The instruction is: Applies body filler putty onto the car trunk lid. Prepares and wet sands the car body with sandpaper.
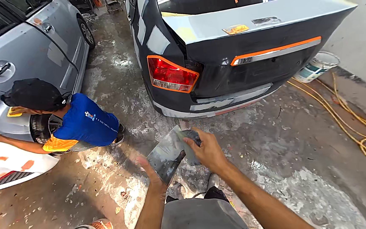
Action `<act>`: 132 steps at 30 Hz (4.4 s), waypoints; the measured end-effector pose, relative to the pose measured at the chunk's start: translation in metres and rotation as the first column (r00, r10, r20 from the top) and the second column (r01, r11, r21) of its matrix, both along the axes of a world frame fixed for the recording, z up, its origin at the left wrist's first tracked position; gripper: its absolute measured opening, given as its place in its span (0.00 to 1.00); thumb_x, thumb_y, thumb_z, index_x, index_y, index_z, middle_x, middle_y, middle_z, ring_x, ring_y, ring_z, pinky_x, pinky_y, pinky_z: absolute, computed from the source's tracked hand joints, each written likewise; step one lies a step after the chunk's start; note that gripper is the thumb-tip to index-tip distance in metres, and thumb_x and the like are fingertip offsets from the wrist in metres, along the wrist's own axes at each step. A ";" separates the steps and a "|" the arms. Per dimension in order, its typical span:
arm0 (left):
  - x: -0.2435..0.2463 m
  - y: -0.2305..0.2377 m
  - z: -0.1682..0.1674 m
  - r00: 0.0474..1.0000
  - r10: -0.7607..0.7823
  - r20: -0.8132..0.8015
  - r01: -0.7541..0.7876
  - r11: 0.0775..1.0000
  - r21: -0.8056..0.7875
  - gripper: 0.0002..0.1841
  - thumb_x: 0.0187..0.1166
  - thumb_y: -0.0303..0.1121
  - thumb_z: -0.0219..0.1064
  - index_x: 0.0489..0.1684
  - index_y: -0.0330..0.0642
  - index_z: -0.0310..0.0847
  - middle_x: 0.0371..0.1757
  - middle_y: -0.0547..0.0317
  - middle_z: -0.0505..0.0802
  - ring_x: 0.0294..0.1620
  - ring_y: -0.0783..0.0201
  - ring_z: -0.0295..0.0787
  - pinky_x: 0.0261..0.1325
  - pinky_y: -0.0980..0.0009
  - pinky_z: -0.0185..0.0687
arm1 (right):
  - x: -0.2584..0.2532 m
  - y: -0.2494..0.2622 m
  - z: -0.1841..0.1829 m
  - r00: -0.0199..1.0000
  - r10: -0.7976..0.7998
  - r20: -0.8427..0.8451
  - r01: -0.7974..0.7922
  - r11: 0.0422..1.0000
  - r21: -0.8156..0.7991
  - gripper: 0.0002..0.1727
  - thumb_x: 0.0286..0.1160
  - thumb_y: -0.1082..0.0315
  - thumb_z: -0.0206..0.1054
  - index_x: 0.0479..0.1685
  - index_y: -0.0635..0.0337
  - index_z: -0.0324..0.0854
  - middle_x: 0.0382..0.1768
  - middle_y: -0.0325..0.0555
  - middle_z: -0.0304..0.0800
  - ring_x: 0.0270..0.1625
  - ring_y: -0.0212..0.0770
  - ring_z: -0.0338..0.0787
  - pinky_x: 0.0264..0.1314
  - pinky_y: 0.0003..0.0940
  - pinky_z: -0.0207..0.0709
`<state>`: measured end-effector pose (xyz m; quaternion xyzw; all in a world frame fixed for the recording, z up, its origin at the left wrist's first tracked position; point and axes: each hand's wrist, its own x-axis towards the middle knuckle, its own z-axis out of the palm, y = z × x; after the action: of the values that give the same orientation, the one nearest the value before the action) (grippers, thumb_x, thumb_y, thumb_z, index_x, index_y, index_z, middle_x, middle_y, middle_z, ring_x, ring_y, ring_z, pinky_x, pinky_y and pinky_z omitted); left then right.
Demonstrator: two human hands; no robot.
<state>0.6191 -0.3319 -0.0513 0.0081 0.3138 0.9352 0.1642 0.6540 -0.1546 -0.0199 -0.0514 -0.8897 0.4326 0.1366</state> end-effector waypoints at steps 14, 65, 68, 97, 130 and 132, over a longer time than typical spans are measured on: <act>0.000 0.012 0.021 0.996 0.062 -0.058 -0.065 0.996 -0.060 0.41 0.45 0.80 0.72 0.47 0.55 0.89 0.41 0.62 0.97 0.44 0.65 0.96 0.48 0.61 0.94 | -0.003 0.006 0.005 1.000 0.023 -0.011 -0.024 0.998 -0.066 0.16 0.81 0.53 0.68 0.53 0.56 0.87 0.30 0.42 0.91 0.31 0.37 0.91 0.36 0.41 0.88; -0.015 0.014 0.040 0.998 -0.018 -0.055 0.019 0.999 0.033 0.36 0.46 0.76 0.76 0.45 0.58 0.90 0.39 0.63 0.96 0.42 0.67 0.96 0.45 0.63 0.94 | -0.011 -0.010 0.030 0.999 0.043 -0.025 -0.043 0.998 -0.036 0.17 0.81 0.56 0.68 0.57 0.60 0.86 0.34 0.46 0.93 0.35 0.40 0.93 0.42 0.45 0.90; -0.016 0.013 0.039 0.999 -0.009 -0.048 0.010 1.000 0.020 0.39 0.46 0.77 0.74 0.46 0.56 0.90 0.39 0.60 0.96 0.41 0.65 0.96 0.44 0.61 0.94 | -0.010 -0.013 0.025 0.992 0.126 0.014 -0.125 0.991 -0.051 0.19 0.82 0.53 0.67 0.55 0.59 0.87 0.32 0.45 0.91 0.34 0.38 0.91 0.41 0.41 0.88; -0.008 0.014 0.045 0.994 0.051 -0.096 -0.055 0.998 -0.031 0.38 0.47 0.79 0.72 0.45 0.58 0.89 0.40 0.64 0.96 0.43 0.67 0.95 0.46 0.62 0.94 | -0.009 -0.009 0.037 0.988 0.147 -0.045 -0.146 0.989 0.030 0.16 0.82 0.56 0.68 0.53 0.60 0.88 0.31 0.48 0.92 0.33 0.43 0.92 0.39 0.48 0.88; -0.015 0.015 0.058 0.991 0.086 -0.100 -0.081 0.995 0.054 0.35 0.50 0.76 0.72 0.43 0.58 0.91 0.40 0.63 0.96 0.42 0.67 0.96 0.44 0.62 0.94 | 0.015 -0.020 0.043 0.974 0.226 -0.018 -0.227 0.965 -0.130 0.20 0.82 0.54 0.68 0.56 0.63 0.86 0.33 0.47 0.92 0.34 0.36 0.91 0.41 0.38 0.87; -0.016 0.014 0.050 0.993 0.035 -0.115 -0.024 0.995 0.098 0.36 0.50 0.75 0.74 0.46 0.57 0.91 0.43 0.60 0.97 0.46 0.63 0.96 0.49 0.57 0.93 | -0.006 0.003 0.038 0.992 0.123 0.010 -0.122 0.988 -0.092 0.17 0.81 0.55 0.70 0.56 0.59 0.86 0.35 0.45 0.93 0.35 0.38 0.93 0.42 0.42 0.90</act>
<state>0.6029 -0.3175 -0.0008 0.0660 0.2774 0.9495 0.1312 0.6476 -0.1514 0.0177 -0.0063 -0.8716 0.4798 0.1002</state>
